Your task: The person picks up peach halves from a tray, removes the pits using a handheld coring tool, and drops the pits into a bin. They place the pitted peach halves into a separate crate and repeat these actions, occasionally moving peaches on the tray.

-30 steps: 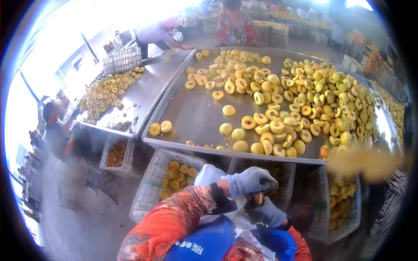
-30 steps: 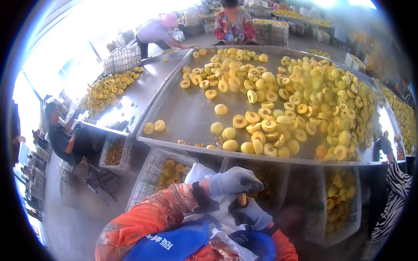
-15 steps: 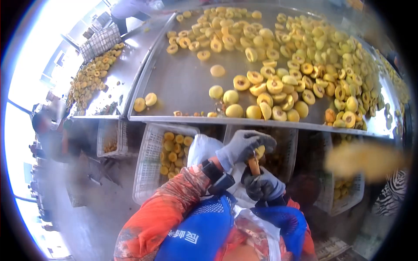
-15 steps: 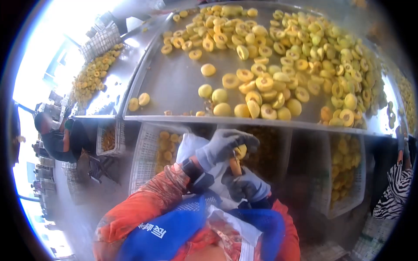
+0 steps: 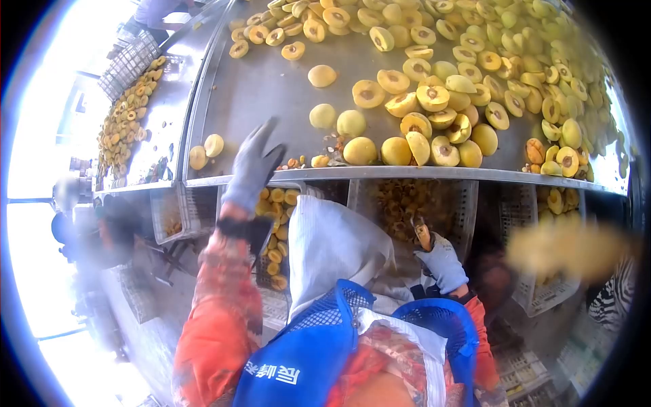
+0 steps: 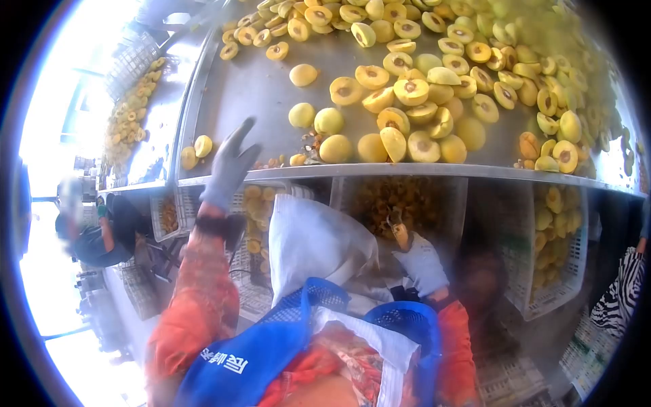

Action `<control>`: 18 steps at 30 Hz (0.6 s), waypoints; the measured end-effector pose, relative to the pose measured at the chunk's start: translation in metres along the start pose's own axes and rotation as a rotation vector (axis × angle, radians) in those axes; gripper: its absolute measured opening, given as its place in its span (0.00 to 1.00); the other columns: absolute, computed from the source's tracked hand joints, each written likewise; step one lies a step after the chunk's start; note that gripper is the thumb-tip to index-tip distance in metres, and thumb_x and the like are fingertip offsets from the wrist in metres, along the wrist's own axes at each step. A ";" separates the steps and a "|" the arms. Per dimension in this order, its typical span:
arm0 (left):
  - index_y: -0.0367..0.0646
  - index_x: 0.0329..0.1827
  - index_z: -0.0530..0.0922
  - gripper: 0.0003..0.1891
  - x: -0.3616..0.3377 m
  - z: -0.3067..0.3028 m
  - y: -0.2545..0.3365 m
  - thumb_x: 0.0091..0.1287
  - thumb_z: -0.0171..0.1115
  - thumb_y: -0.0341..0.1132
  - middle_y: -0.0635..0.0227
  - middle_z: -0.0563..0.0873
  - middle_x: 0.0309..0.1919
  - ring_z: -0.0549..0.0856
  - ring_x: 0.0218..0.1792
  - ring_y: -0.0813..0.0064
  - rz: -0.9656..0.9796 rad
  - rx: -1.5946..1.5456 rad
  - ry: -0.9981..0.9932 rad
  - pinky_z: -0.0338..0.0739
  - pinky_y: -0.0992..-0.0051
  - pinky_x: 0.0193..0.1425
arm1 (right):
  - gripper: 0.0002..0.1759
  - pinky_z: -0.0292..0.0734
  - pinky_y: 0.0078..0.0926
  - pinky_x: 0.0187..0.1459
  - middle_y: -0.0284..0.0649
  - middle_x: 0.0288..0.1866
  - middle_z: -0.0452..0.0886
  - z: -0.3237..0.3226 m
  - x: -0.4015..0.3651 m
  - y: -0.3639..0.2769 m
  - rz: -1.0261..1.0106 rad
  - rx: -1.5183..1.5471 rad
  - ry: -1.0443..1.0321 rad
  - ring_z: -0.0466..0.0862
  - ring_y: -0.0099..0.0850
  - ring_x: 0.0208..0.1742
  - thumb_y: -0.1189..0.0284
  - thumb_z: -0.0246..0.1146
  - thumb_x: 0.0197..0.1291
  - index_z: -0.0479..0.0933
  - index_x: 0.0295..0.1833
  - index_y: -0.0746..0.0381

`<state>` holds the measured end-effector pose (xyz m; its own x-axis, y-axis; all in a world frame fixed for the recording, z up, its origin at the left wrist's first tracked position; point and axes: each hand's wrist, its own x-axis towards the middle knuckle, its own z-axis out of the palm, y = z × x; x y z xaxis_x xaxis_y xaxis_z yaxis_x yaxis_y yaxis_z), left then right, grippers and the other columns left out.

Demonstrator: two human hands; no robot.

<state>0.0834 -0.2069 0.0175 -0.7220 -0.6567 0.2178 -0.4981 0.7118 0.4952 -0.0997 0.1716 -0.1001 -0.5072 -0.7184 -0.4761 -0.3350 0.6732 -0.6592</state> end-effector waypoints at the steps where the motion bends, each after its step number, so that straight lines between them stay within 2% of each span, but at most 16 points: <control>1: 0.47 0.67 0.72 0.31 0.027 0.022 0.005 0.57 0.68 0.34 0.53 0.78 0.60 0.76 0.61 0.52 0.129 0.095 -0.024 0.71 0.63 0.66 | 0.26 0.77 0.42 0.51 0.51 0.48 0.83 -0.003 -0.001 -0.005 0.006 0.144 -0.036 0.82 0.50 0.49 0.59 0.67 0.53 0.76 0.55 0.61; 2: 0.48 0.67 0.72 0.32 0.050 0.042 0.010 0.56 0.68 0.34 0.53 0.78 0.61 0.76 0.61 0.51 0.264 0.187 -0.043 0.70 0.63 0.66 | 0.26 0.76 0.42 0.51 0.51 0.48 0.83 -0.007 -0.005 -0.019 -0.024 -0.041 0.026 0.82 0.50 0.49 0.59 0.67 0.53 0.76 0.54 0.61; 5: 0.51 0.66 0.74 0.33 0.086 0.100 -0.006 0.53 0.69 0.32 0.55 0.79 0.60 0.76 0.61 0.49 0.353 0.344 -0.302 0.71 0.62 0.66 | 0.29 0.77 0.42 0.49 0.54 0.46 0.83 -0.015 -0.014 -0.033 -0.029 -0.083 0.058 0.82 0.52 0.47 0.60 0.71 0.50 0.75 0.55 0.63; 6: 0.49 0.66 0.74 0.32 0.095 0.106 -0.015 0.53 0.69 0.32 0.56 0.80 0.59 0.78 0.59 0.51 0.321 0.219 -0.294 0.73 0.63 0.64 | 0.29 0.76 0.42 0.49 0.54 0.47 0.82 -0.020 -0.017 -0.038 0.011 -0.091 0.009 0.81 0.52 0.49 0.61 0.70 0.50 0.75 0.56 0.63; 8: 0.46 0.65 0.75 0.30 0.102 0.103 -0.037 0.55 0.70 0.32 0.58 0.81 0.57 0.81 0.56 0.55 0.242 -0.016 -0.284 0.76 0.64 0.61 | 0.25 0.76 0.42 0.49 0.53 0.46 0.82 -0.020 -0.023 -0.042 -0.057 -0.011 0.042 0.81 0.51 0.48 0.60 0.69 0.52 0.76 0.52 0.61; 11: 0.39 0.64 0.74 0.24 0.075 0.075 -0.012 0.65 0.64 0.32 0.63 0.82 0.51 0.82 0.51 0.65 -0.368 -0.824 -0.287 0.80 0.70 0.53 | 0.22 0.77 0.43 0.47 0.52 0.44 0.82 -0.020 -0.014 -0.061 -0.198 0.081 0.073 0.82 0.51 0.46 0.59 0.68 0.53 0.76 0.49 0.60; 12: 0.36 0.63 0.74 0.22 0.058 0.065 0.001 0.67 0.63 0.34 0.63 0.81 0.51 0.82 0.50 0.66 -0.490 -1.145 -0.243 0.81 0.68 0.54 | 0.21 0.77 0.43 0.46 0.52 0.43 0.82 -0.018 -0.009 -0.072 -0.246 0.107 0.077 0.82 0.51 0.46 0.59 0.68 0.53 0.76 0.48 0.61; 13: 0.37 0.65 0.73 0.23 0.043 0.063 0.001 0.68 0.63 0.35 0.59 0.80 0.54 0.82 0.52 0.63 -0.443 -1.471 -0.303 0.81 0.64 0.55 | 0.21 0.77 0.43 0.46 0.52 0.42 0.83 -0.014 -0.004 -0.083 -0.331 0.146 0.123 0.82 0.51 0.45 0.59 0.67 0.53 0.76 0.48 0.61; 15: 0.36 0.68 0.68 0.27 0.010 0.058 0.034 0.71 0.57 0.42 0.55 0.77 0.59 0.80 0.57 0.61 -0.407 -1.774 -0.313 0.79 0.62 0.59 | 0.20 0.77 0.44 0.44 0.52 0.39 0.83 -0.011 0.009 -0.108 -0.500 0.211 0.227 0.82 0.52 0.43 0.59 0.66 0.55 0.76 0.46 0.61; 17: 0.35 0.71 0.62 0.31 -0.007 0.047 0.079 0.74 0.49 0.49 0.51 0.75 0.62 0.77 0.61 0.58 -0.165 -1.037 -0.294 0.76 0.60 0.64 | 0.19 0.77 0.44 0.43 0.51 0.39 0.83 -0.017 0.015 -0.137 -0.432 0.172 0.167 0.82 0.51 0.41 0.59 0.66 0.56 0.76 0.46 0.62; 18: 0.35 0.71 0.63 0.31 -0.013 0.059 0.079 0.74 0.49 0.50 0.51 0.75 0.63 0.78 0.60 0.58 -0.282 -1.411 -0.315 0.76 0.60 0.64 | 0.19 0.77 0.44 0.43 0.51 0.39 0.83 -0.019 0.016 -0.147 -0.397 0.152 0.139 0.82 0.51 0.41 0.58 0.65 0.57 0.75 0.46 0.62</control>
<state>0.0250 -0.1279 0.0040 -0.8473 -0.5175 -0.1196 0.0996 -0.3760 0.9213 -0.0734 0.0647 0.0000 -0.4679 -0.8788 -0.0932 -0.4099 0.3092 -0.8581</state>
